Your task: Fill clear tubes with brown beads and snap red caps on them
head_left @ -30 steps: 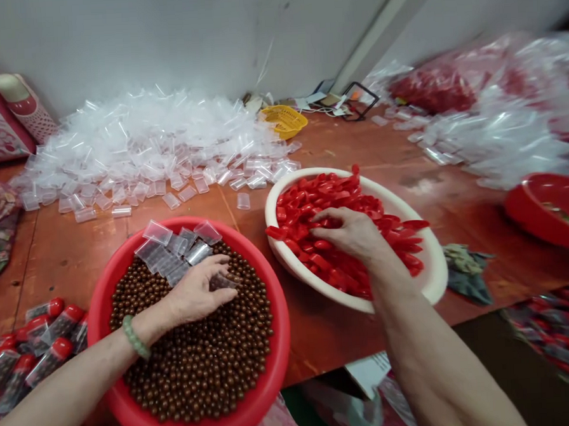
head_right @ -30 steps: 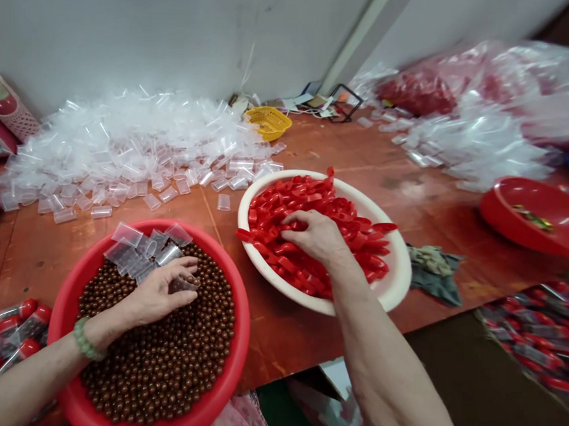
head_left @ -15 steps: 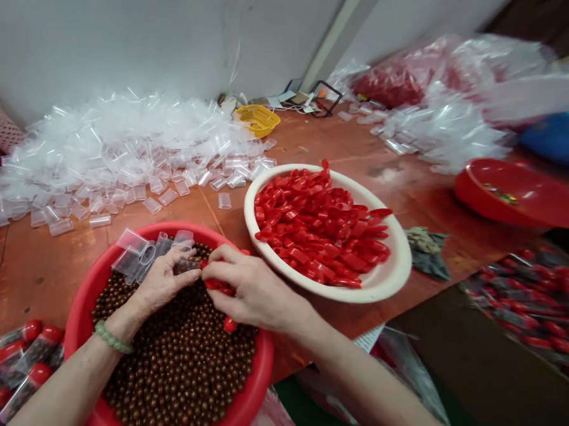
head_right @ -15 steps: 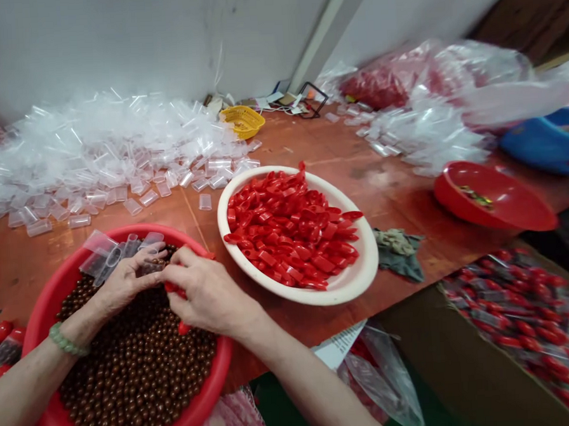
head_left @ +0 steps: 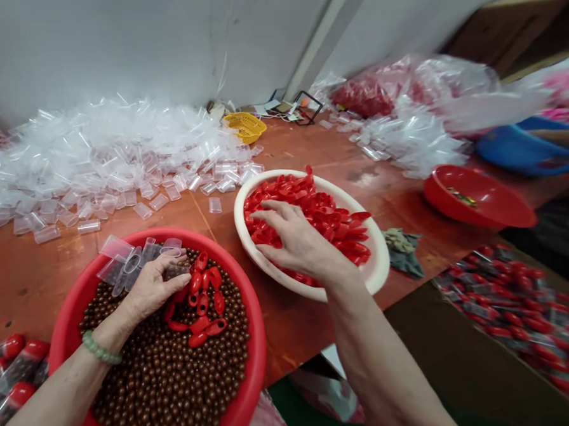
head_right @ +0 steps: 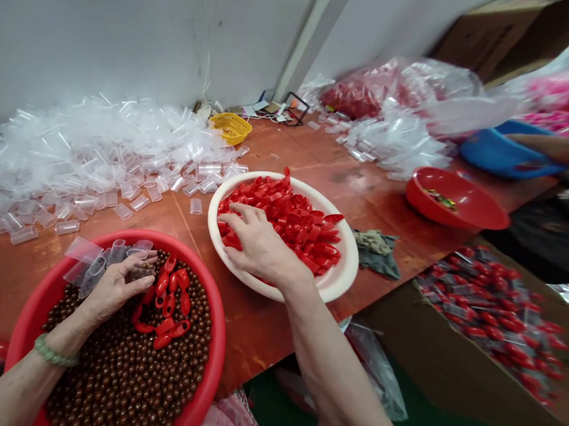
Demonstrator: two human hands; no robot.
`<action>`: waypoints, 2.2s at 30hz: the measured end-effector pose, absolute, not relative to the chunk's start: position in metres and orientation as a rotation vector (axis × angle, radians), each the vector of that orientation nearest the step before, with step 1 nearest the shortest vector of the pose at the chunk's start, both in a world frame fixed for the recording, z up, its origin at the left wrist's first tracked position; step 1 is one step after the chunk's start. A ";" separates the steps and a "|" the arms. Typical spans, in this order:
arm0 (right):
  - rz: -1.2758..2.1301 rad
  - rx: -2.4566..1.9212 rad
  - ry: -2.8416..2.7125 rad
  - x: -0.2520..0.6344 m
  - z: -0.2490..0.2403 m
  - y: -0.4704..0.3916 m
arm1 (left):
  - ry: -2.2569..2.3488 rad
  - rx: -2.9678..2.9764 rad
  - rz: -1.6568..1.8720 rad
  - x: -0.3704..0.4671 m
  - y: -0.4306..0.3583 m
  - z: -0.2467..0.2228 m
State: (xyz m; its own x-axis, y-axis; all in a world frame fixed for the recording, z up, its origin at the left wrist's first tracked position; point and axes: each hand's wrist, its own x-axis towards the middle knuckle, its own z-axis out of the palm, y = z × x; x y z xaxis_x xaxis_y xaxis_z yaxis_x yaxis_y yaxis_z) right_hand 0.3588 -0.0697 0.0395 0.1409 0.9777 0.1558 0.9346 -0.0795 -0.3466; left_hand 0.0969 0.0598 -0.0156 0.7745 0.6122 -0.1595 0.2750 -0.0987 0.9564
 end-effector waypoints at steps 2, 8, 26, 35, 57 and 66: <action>0.271 -2.176 -1.838 0.382 0.024 -0.060 | 0.703 1.716 0.329 0.097 0.060 -0.016; 0.116 -2.192 -1.940 0.401 -0.015 -0.039 | 0.690 1.727 0.329 0.097 0.060 -0.019; -0.001 -1.962 -1.417 0.404 0.027 -0.065 | 0.604 1.721 0.403 0.097 0.057 -0.016; 0.517 -1.456 -1.834 0.275 0.050 -0.063 | 0.719 1.588 0.413 0.080 0.044 0.013; 0.906 -1.507 -1.533 0.213 0.031 -0.048 | 0.763 1.183 0.636 0.005 -0.009 0.039; 1.490 -1.285 -1.202 0.206 0.014 -0.050 | 0.785 1.186 0.640 0.000 -0.011 0.035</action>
State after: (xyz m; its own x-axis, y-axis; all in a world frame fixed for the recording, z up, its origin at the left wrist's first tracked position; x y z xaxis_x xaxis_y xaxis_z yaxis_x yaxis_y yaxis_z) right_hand 0.2055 -0.0496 0.0140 -0.1517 0.9648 -0.2150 0.0063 -0.2166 -0.9762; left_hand 0.0004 -0.0108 0.0347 0.5828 0.7889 -0.1947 -0.0314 0.2613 0.9647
